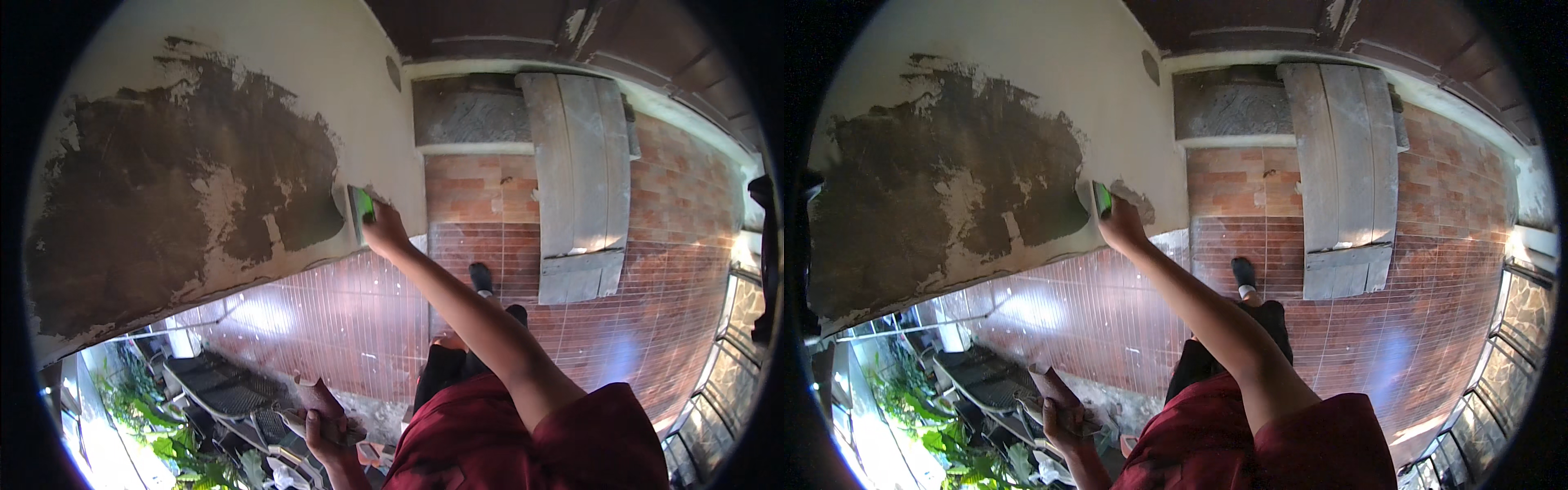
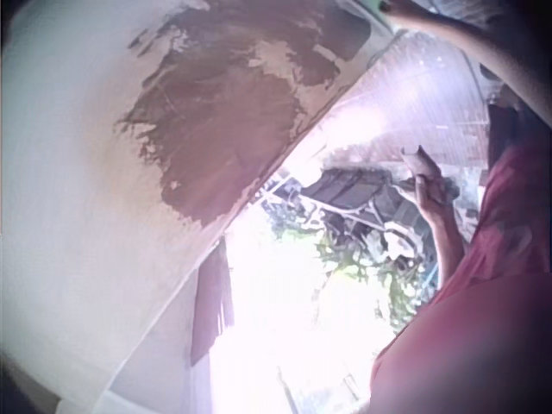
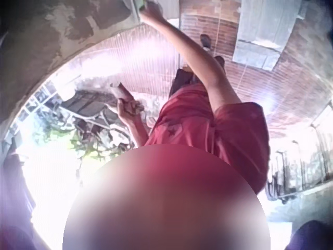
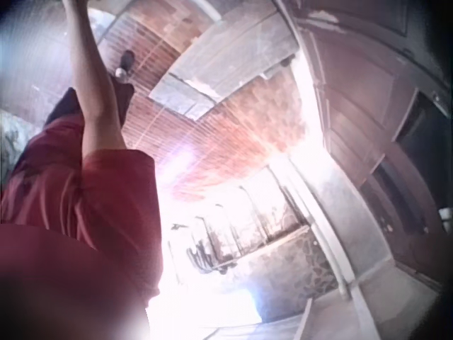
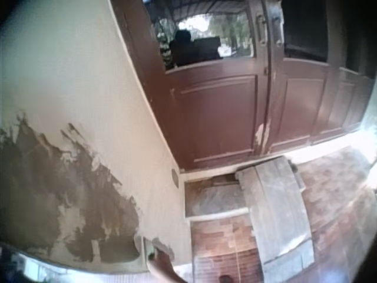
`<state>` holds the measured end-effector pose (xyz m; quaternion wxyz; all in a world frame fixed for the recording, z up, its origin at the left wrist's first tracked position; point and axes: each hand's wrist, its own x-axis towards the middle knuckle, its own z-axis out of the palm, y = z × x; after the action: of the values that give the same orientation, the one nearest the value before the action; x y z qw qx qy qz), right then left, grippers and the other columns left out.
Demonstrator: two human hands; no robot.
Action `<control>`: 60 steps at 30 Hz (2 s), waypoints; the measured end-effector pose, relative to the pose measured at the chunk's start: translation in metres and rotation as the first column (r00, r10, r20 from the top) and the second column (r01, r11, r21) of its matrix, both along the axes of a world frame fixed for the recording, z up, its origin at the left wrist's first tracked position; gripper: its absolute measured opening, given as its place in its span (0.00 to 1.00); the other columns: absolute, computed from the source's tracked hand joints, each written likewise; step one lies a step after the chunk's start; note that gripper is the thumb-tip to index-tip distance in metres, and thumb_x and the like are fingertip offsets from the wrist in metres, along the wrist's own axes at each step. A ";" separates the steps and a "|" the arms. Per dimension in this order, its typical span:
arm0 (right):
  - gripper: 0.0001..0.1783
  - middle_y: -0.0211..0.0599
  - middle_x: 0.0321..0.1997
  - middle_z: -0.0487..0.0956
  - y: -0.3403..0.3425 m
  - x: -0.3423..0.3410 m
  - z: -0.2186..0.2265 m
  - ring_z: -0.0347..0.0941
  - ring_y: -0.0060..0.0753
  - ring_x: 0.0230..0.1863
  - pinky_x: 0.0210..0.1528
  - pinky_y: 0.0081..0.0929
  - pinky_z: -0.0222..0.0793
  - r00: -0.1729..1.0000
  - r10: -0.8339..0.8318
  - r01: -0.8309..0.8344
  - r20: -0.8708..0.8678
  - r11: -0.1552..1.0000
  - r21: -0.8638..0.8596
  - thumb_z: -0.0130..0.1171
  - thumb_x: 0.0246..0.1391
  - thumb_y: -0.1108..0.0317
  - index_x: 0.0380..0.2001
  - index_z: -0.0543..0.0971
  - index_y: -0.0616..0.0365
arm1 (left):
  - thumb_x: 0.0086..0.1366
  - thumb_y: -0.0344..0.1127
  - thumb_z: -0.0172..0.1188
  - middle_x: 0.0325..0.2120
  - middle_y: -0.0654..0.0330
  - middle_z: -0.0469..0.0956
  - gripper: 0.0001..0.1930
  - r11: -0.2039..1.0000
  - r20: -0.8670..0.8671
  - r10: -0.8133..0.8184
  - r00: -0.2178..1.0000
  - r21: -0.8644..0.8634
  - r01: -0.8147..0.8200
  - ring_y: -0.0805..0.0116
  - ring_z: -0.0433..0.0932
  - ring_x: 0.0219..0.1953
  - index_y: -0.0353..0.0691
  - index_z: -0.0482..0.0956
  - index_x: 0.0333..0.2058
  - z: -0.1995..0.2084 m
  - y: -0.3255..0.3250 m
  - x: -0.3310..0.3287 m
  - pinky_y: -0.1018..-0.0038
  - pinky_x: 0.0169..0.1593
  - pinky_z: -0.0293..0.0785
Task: The person uses a green plastic trowel to spread a gray plaster-like material onto a vertical wall surface. They repeatedly scoop material from a larger trowel and smooth it onto the wall in overlapping strokes, gradually covering a larger area.
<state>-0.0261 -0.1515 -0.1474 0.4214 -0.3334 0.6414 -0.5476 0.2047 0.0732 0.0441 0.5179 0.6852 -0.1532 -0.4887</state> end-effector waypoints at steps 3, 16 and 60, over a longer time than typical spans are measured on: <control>0.15 0.64 0.39 0.78 -0.015 0.005 0.010 0.74 0.65 0.45 0.46 0.50 0.70 0.999 0.030 -0.029 -0.019 0.999 0.042 0.51 0.52 0.68 0.39 0.75 0.67 | 0.64 0.43 0.55 0.26 0.64 0.74 0.13 0.990 -0.019 -0.103 0.994 -0.103 0.101 0.74 0.67 0.18 0.45 0.71 0.44 0.003 0.009 -0.002 0.77 0.18 0.61; 0.11 0.46 0.33 0.75 -0.011 0.005 0.149 0.78 0.38 0.34 0.34 0.34 0.84 0.911 0.190 -0.171 0.366 0.982 -0.083 0.48 0.57 0.75 0.39 0.73 0.73 | 0.63 0.41 0.57 0.21 0.65 0.70 0.09 0.982 -0.093 -0.188 0.978 -0.052 0.183 0.73 0.65 0.16 0.48 0.68 0.38 0.010 0.003 0.001 0.76 0.20 0.65; 0.09 0.50 0.28 0.74 0.005 0.020 0.255 0.79 0.41 0.30 0.27 0.36 0.83 0.950 0.224 -0.168 0.216 0.954 -0.248 0.49 0.51 0.77 0.32 0.72 0.75 | 0.60 0.32 0.58 0.27 0.64 0.69 0.12 0.938 -0.134 -0.315 0.940 -0.196 0.286 0.72 0.69 0.21 0.47 0.64 0.39 0.025 -0.007 -0.004 0.75 0.21 0.69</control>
<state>-0.0065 -0.1463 0.1074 0.5080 -0.3725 0.4822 -0.6088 0.2003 0.0667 0.0696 0.5053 0.5634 -0.2553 -0.6017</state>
